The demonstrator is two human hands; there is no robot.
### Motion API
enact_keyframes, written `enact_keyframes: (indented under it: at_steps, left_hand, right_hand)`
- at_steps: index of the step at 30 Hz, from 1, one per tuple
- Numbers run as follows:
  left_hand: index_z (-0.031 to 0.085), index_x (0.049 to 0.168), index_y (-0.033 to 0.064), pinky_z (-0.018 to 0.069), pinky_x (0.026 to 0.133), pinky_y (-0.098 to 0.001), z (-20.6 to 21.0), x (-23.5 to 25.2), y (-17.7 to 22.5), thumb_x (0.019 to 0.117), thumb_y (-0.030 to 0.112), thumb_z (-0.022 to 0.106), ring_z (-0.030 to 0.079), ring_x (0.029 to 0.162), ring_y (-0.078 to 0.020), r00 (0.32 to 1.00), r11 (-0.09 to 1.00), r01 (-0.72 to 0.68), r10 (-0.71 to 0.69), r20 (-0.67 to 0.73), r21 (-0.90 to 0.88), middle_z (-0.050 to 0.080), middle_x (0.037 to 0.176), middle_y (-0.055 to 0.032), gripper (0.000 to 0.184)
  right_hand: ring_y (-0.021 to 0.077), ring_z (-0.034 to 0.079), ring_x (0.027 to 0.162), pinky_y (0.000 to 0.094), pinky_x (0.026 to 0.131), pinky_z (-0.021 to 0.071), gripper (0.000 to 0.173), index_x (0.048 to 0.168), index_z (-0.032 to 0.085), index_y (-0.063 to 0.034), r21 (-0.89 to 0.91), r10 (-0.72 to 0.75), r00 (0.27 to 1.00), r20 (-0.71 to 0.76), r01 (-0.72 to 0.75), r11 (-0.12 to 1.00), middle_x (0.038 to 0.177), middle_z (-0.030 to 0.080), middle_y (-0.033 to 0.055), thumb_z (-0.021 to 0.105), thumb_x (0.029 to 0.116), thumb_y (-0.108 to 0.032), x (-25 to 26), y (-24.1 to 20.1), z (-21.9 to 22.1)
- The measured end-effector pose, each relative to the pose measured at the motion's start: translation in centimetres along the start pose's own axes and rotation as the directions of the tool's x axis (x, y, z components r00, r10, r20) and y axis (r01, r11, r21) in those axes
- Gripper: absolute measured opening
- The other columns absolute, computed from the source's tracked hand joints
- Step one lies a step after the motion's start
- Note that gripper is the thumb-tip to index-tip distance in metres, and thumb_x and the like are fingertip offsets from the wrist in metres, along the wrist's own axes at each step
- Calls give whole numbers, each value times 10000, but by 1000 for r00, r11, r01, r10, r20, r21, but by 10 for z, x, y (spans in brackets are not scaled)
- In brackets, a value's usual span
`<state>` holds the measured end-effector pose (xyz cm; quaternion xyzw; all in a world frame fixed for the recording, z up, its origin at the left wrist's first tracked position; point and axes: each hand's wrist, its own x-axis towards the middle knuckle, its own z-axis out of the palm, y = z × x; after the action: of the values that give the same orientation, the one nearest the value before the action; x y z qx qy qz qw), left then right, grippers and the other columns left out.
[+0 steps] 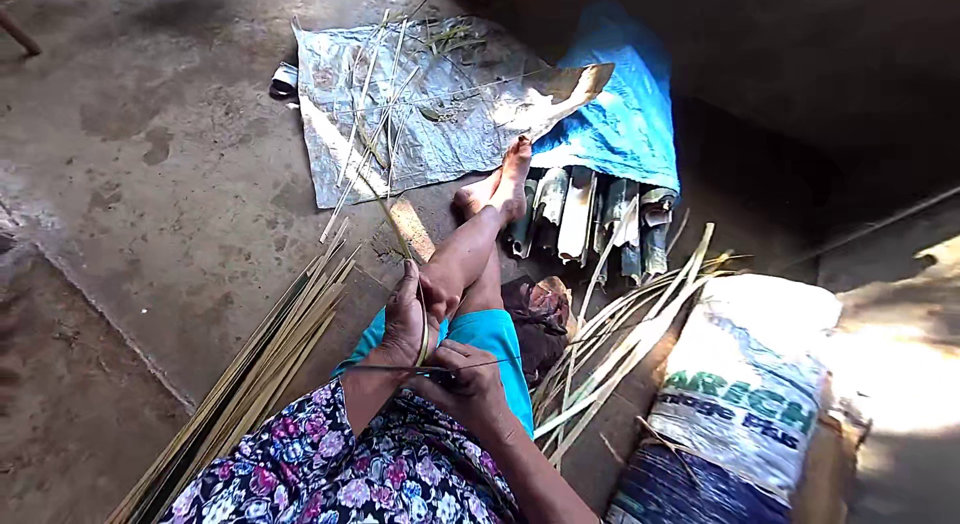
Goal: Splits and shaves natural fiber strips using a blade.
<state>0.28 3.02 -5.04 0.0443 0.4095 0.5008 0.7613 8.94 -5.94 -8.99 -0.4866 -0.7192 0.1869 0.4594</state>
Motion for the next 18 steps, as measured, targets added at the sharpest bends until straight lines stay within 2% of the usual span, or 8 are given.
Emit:
enact_keyframes:
  at_steps: [2,4,9,12,14,15,17,18]
  left_hand:
    - [453,730,152,513,509,-235,-1,0,4,1133,332,291,423,376,-75,1000,1000,10,-10,20,-15,372,451,65,470]
    - [453,691,158,484,479,-209,-9,7,13,1132,337,293,405,357,-58,999,999,-46,46,17,-24,365,434,75,502]
    - [434,685,195,461,441,-184,-75,39,73,1126,405,253,396,338,-25,946,960,-271,252,-205,-71,351,416,105,521]
    - [431,727,204,486,440,-207,-98,54,95,1116,466,204,439,357,-39,909,927,-343,288,-301,-149,371,438,109,520]
    - [507,715,235,564,559,-253,-84,48,75,1047,641,77,593,488,-65,963,961,-269,266,-49,-62,536,516,89,679]
    - [576,727,244,607,685,-314,-74,40,59,972,755,32,694,658,-113,962,974,-225,218,167,25,669,653,46,786]
    - [685,744,245,565,934,-425,-60,20,27,800,945,126,697,1073,-214,814,974,-142,12,581,179,753,1056,-33,898]
    - [723,742,245,543,979,-414,-55,12,16,784,955,189,665,1173,-213,728,967,-104,-86,680,233,742,1174,-32,889]
  right_hand:
    - [91,545,542,238,521,446,481,727,647,-31,66,-18,998,65,13,998,618,597,60,711,938,-459,2,1,-5]
    - [87,566,572,207,554,467,456,740,649,-21,99,-64,995,73,57,993,632,603,67,709,949,-422,3,2,-9]
    - [80,669,717,231,681,569,296,855,688,-89,-69,-29,959,-281,10,998,744,685,24,702,969,-362,1,9,-35]
    - [3,660,688,205,643,575,302,849,701,-28,-22,90,886,-454,-113,993,746,695,-13,715,958,-308,5,19,-54]
    - [-5,666,695,198,646,582,296,867,708,-17,10,105,902,-420,-111,994,770,714,-5,720,957,-299,13,20,-48]
    - [2,659,688,201,638,576,312,859,694,-25,21,94,917,-387,-93,995,768,707,6,716,963,-319,18,20,-42]
    - [23,668,688,223,627,584,304,891,705,15,40,88,922,-376,-79,996,794,723,44,717,962,-281,29,21,-41]
    - [16,674,705,225,649,590,275,918,706,32,36,105,912,-397,-99,994,815,730,36,711,956,-241,35,22,-49]
